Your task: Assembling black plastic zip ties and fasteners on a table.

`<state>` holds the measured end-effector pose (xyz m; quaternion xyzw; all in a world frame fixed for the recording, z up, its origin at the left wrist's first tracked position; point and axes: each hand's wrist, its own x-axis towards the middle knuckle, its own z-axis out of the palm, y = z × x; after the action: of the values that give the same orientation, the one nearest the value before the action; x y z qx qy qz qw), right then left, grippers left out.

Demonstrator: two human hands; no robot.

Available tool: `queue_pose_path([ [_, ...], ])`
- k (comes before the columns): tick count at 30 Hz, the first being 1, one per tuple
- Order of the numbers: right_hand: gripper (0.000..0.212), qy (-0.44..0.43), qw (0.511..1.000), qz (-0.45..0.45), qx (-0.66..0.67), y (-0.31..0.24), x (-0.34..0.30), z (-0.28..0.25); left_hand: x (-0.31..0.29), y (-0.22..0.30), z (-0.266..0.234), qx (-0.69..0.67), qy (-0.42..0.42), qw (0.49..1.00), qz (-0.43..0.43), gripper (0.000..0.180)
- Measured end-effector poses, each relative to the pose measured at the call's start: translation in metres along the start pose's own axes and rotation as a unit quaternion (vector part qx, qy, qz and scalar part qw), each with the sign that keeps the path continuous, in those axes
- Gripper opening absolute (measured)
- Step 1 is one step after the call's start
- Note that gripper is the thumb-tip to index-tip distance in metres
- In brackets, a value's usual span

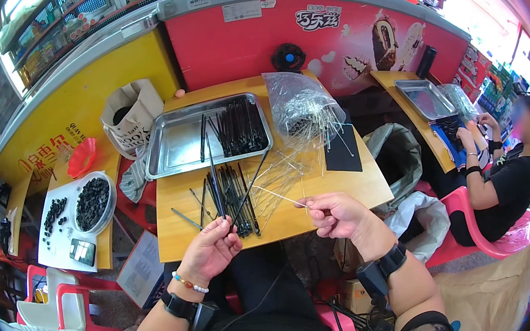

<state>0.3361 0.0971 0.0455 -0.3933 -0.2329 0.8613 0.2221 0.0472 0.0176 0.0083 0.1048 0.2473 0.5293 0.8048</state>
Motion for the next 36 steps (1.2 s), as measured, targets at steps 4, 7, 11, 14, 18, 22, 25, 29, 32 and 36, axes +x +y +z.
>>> queue_pose_path([
  [4, 0.024, -0.053, 0.998, 0.028, 0.034, 0.014, 0.009, -0.005, -0.004, -0.001, -0.002, 0.002, -0.013, 1.000, -0.001, 0.008],
  [7, 0.024, -0.079, 0.995, 0.040, 0.048, 0.027, 0.015, -0.007, -0.001, -0.004, 0.000, 0.002, -0.028, 1.000, -0.004, 0.010],
  [11, 0.022, -0.094, 0.992, 0.058, 0.057, 0.037, 0.026, 0.006, -0.001, -0.006, -0.001, 0.037, -0.029, 0.999, -0.007, 0.014],
  [14, 0.020, -0.059, 0.997, 0.026, 0.053, 0.034, 0.029, 0.016, -0.005, -0.003, -0.004, 0.043, -0.029, 0.999, -0.007, 0.019],
  [18, 0.019, -0.079, 0.990, -0.009, 0.114, 0.031, 0.031, 0.011, -0.006, 0.002, -0.010, 0.039, -0.051, 0.998, -0.010, 0.020],
  [22, 0.016, -0.058, 0.997, -0.050, 0.002, 0.041, 0.023, 0.032, -0.007, 0.006, -0.007, 0.036, -0.046, 0.998, 0.006, 0.019],
  [25, 0.013, -0.060, 0.990, -0.037, -0.124, 0.050, 0.016, 0.054, -0.012, 0.009, -0.001, 0.059, -0.065, 0.995, 0.035, 0.021],
  [29, 0.013, -0.061, 0.980, -0.032, -0.188, 0.049, 0.007, 0.056, -0.030, 0.021, 0.005, 0.103, -0.034, 0.991, 0.075, 0.021],
  [32, 0.012, -0.044, 0.976, -0.041, -0.211, 0.046, -0.001, 0.052, -0.035, 0.018, 0.006, 0.123, -0.025, 0.989, 0.084, 0.019],
  [36, 0.014, -0.005, 0.906, -0.138, -0.401, 0.052, -0.009, 0.071, -0.037, 0.013, 0.014, 0.146, -0.030, 0.983, 0.109, 0.018],
])
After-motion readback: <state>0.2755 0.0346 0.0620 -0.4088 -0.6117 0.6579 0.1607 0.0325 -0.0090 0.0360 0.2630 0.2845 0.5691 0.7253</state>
